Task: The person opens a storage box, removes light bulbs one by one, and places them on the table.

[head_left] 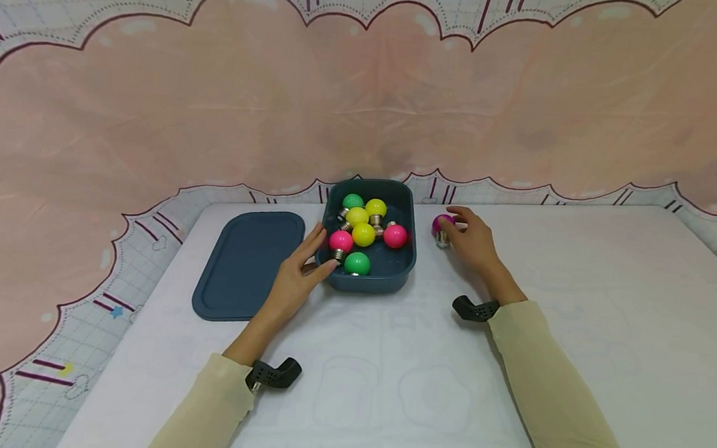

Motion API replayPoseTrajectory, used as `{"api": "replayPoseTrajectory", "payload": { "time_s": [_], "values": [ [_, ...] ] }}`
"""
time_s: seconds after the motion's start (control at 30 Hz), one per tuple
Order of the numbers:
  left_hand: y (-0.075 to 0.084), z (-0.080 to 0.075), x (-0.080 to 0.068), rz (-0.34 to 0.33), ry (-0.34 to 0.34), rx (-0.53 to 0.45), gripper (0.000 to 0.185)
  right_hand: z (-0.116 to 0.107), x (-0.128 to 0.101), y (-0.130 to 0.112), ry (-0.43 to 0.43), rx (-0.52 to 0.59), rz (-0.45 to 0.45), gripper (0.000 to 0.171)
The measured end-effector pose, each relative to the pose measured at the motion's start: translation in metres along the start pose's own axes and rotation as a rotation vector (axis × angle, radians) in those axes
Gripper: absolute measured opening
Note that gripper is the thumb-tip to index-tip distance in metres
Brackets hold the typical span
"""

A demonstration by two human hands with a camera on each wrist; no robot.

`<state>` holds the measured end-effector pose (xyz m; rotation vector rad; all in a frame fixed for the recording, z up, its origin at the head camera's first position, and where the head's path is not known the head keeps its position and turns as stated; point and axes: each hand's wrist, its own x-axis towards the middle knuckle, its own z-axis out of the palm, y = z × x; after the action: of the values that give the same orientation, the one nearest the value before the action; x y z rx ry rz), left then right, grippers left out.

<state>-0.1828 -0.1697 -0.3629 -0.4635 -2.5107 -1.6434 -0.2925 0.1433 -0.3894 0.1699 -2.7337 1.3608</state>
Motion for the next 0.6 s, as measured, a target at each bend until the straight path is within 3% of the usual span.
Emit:
{"api": "replayPoseTrajectory", "payload": {
  "time_s": [0.6],
  "values": [
    [0.0011,-0.0003,-0.0004,-0.001,0.002,-0.004,0.06,-0.0029,-0.001,-0.002,0.004,0.014,0.047,0.053]
  ]
}}
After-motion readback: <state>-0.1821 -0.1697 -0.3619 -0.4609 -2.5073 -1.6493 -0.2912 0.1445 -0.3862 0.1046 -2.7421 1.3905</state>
